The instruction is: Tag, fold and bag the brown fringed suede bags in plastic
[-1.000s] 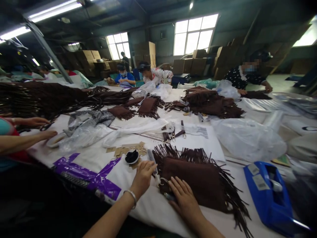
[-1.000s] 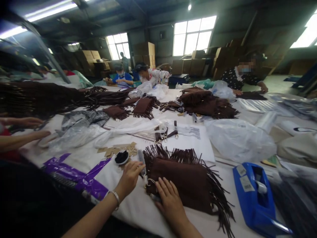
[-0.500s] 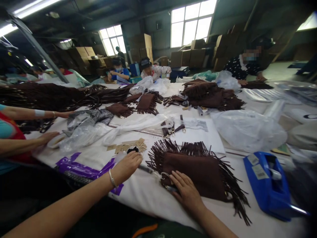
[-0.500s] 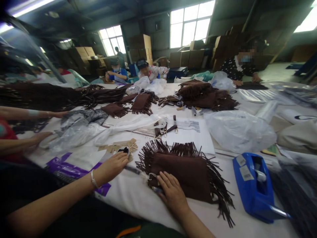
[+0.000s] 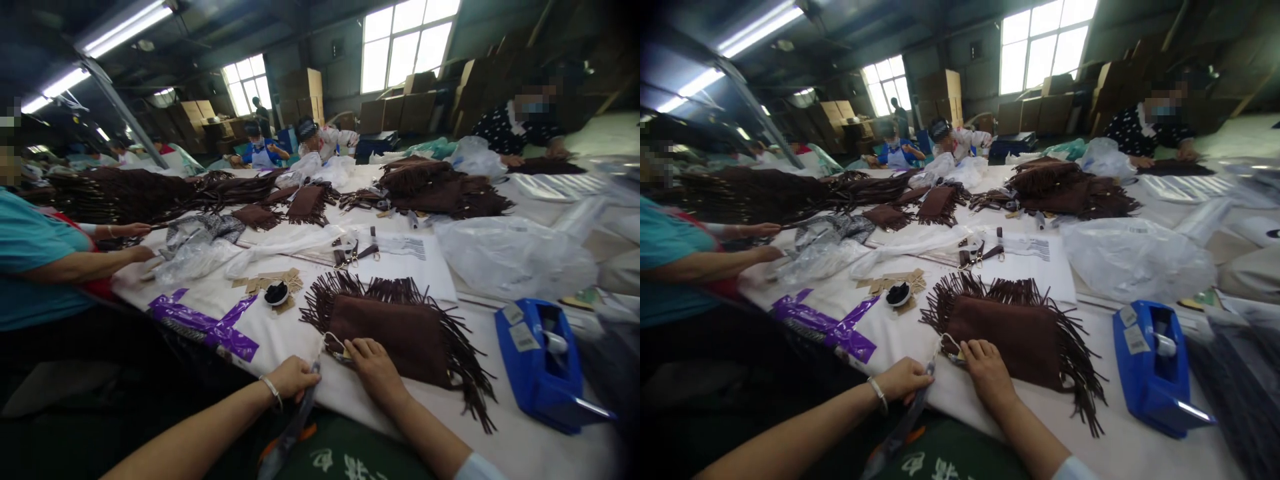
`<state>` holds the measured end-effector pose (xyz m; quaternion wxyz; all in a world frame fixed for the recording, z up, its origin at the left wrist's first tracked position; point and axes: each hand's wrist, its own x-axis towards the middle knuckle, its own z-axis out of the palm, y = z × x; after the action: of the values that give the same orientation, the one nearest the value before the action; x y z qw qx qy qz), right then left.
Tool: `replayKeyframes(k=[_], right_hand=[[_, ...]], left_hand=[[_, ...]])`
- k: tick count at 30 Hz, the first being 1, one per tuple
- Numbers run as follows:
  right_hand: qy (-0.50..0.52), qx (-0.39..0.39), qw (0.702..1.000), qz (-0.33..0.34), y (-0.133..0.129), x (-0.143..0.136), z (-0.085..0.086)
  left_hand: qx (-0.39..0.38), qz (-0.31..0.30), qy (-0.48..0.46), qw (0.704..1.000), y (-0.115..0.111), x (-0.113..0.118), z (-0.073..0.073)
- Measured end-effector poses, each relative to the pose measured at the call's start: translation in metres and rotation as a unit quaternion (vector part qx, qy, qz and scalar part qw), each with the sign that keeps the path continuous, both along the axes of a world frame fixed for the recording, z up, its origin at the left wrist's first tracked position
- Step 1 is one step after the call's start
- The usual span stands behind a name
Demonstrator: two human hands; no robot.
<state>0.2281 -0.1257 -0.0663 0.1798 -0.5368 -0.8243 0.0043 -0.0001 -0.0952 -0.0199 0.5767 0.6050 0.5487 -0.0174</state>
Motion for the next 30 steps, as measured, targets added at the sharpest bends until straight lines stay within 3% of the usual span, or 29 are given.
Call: replayKeyframes(k=[5,10,18,21,23,25,27,30], right_hand=[[0.074,-0.096,0.992,0.034,0.003,0.007,0.034],[0.046,-0.164,0.983,0.065,0.004,0.011,0.053],[-0.017,-0.125,0.991,-0.048,-0.004,-0.025,0.039],[-0.015,-0.091,0.993,-0.067,-0.004,-0.028,0.028],[-0.01,-0.074,0.995,-0.063,-0.002,-0.024,0.023],[-0.006,-0.064,0.997,-0.051,0.004,-0.016,0.021],[-0.002,-0.06,0.997,-0.039,0.01,-0.009,0.023],[0.022,-0.054,0.998,-0.022,0.016,-0.003,0.03]], left_hand=[[-0.031,-0.015,-0.042,0.999,-0.005,0.035,0.009],[-0.014,-0.004,-0.071,0.997,-0.008,0.057,0.001],[0.078,0.043,-0.05,0.995,-0.009,0.055,-0.02],[0.081,0.071,-0.049,0.993,-0.015,0.042,-0.023],[0.038,0.129,-0.076,0.988,-0.016,0.026,-0.022],[-0.047,0.219,-0.141,0.964,-0.012,0.009,-0.017],[-0.139,0.296,-0.223,0.918,-0.005,-0.001,-0.012],[-0.225,0.313,-0.348,0.854,0.007,0.006,-0.01]])
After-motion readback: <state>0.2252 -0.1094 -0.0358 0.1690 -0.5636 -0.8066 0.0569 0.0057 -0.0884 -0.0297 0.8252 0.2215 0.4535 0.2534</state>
